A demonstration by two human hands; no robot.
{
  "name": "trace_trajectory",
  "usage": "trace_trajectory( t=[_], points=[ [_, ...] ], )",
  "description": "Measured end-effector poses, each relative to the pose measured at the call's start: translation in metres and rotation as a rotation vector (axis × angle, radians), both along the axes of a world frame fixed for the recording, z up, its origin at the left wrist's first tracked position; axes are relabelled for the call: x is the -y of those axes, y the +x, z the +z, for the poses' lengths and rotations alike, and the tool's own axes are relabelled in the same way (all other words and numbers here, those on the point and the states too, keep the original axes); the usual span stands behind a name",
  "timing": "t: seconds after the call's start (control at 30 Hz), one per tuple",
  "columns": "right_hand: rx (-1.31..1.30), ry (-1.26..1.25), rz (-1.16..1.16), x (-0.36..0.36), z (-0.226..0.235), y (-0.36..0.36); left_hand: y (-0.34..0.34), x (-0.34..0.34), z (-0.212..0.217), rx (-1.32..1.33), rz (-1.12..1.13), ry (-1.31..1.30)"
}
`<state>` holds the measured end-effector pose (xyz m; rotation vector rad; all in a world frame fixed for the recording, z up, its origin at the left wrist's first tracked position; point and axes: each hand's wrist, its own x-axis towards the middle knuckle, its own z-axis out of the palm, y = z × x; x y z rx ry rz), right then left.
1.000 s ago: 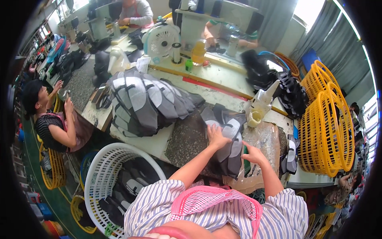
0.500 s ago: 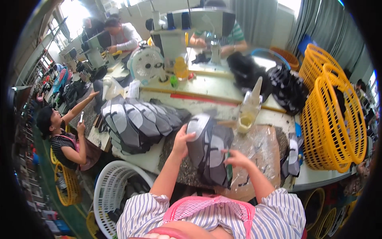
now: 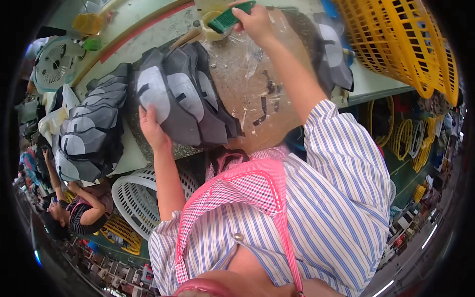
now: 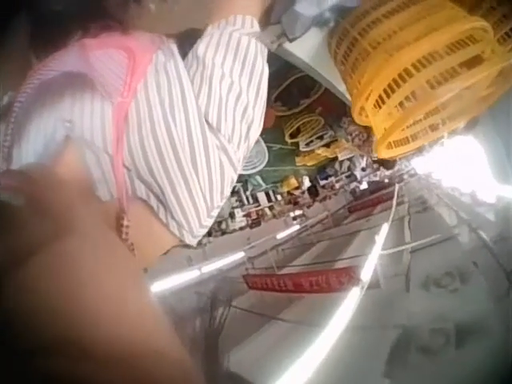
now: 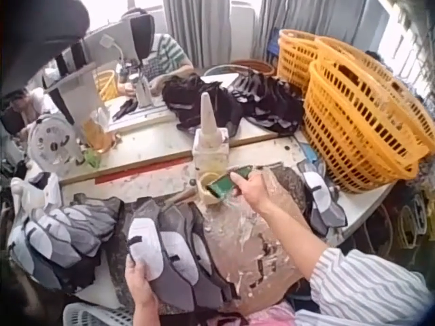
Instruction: Applying glue to shoe upper components using a small plastic scraper tool.
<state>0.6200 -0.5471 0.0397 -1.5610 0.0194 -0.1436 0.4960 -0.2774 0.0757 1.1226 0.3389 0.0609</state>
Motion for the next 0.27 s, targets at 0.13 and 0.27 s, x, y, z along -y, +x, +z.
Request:
trace_trajectory(
  t=[0.13,0.27],
  points=[
    [0.485,-0.645,-0.397,-0.037,0.001,0.013,0.008,-0.007,0.027,0.054,0.053,0.132],
    [-0.027,-0.663,-0.094,-0.039,-0.013,0.024,0.013,-0.015,0.052,0.16,0.082,0.15]
  ],
)
